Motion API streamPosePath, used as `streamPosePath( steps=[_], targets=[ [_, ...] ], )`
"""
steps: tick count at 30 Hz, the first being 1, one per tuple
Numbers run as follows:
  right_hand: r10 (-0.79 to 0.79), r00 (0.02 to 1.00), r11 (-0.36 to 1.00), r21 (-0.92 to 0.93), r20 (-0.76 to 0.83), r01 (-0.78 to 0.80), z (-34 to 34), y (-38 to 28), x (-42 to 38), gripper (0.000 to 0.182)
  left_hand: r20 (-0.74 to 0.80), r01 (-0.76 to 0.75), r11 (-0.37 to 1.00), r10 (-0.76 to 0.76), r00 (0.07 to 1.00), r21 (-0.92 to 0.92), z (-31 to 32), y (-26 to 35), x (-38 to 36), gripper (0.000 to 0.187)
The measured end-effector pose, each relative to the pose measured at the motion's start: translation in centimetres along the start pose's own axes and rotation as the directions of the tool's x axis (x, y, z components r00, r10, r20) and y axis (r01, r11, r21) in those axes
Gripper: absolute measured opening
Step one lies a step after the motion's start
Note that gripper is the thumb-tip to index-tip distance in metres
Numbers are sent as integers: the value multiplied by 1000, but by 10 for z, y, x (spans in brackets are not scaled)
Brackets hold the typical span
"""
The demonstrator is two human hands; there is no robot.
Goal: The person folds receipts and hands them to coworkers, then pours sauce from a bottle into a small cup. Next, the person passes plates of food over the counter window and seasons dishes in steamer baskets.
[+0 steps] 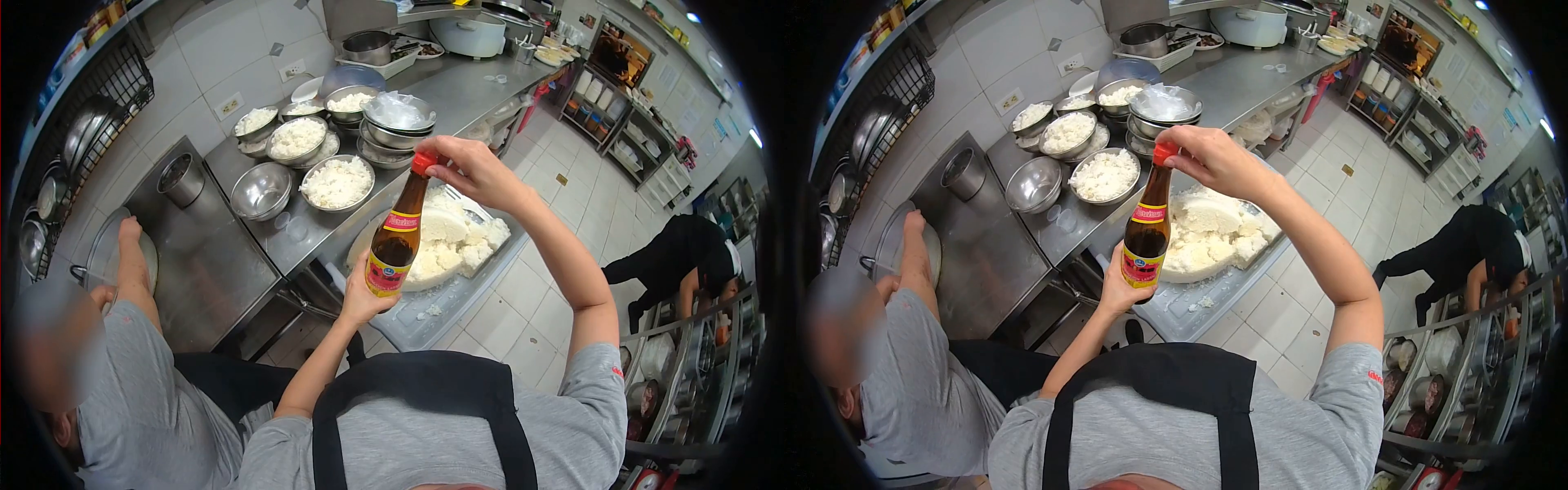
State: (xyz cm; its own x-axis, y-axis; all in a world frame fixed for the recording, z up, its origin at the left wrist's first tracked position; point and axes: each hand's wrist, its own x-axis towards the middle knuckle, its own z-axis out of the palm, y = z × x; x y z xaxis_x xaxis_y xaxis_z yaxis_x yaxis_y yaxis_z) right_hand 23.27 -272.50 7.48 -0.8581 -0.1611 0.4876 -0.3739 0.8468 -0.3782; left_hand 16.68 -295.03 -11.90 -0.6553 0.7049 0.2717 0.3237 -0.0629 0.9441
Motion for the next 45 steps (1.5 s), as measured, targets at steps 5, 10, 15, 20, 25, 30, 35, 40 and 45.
streamPosePath(
  steps=[5,10,15,20,25,30,35,40,45],
  targets=[
    [52,989,979,-201,135,-24,-1,-12,8,28,-51,-11,972,24,998,234,-13,0,-5,86],
    [-220,950,975,8,223,224,-13,-15,25,35,363,188,926,-61,930,-326,-38,-4,-10,89],
    [-277,932,932,-172,235,320,-14,-46,31,43,654,325,884,-30,756,-335,-65,-27,-9,94],
    [-304,919,852,-360,252,380,-11,-42,34,47,718,436,773,37,695,-461,-69,-48,-6,96],
    [-380,887,759,-458,264,462,4,-31,45,28,744,530,720,-29,667,-447,-75,-49,1,95],
    [-400,874,755,-441,277,485,10,-28,51,23,751,529,711,-2,660,-463,-73,-57,4,95],
    [-397,845,735,-427,358,527,-4,-26,56,20,821,553,731,17,571,-400,-80,-60,-2,96],
    [-244,912,963,-25,329,267,8,-6,56,10,899,529,782,89,429,-330,-73,-53,3,92],
    [159,962,108,965,221,-239,97,39,3,53,880,546,743,122,459,-388,-59,-45,6,89]
  ],
)
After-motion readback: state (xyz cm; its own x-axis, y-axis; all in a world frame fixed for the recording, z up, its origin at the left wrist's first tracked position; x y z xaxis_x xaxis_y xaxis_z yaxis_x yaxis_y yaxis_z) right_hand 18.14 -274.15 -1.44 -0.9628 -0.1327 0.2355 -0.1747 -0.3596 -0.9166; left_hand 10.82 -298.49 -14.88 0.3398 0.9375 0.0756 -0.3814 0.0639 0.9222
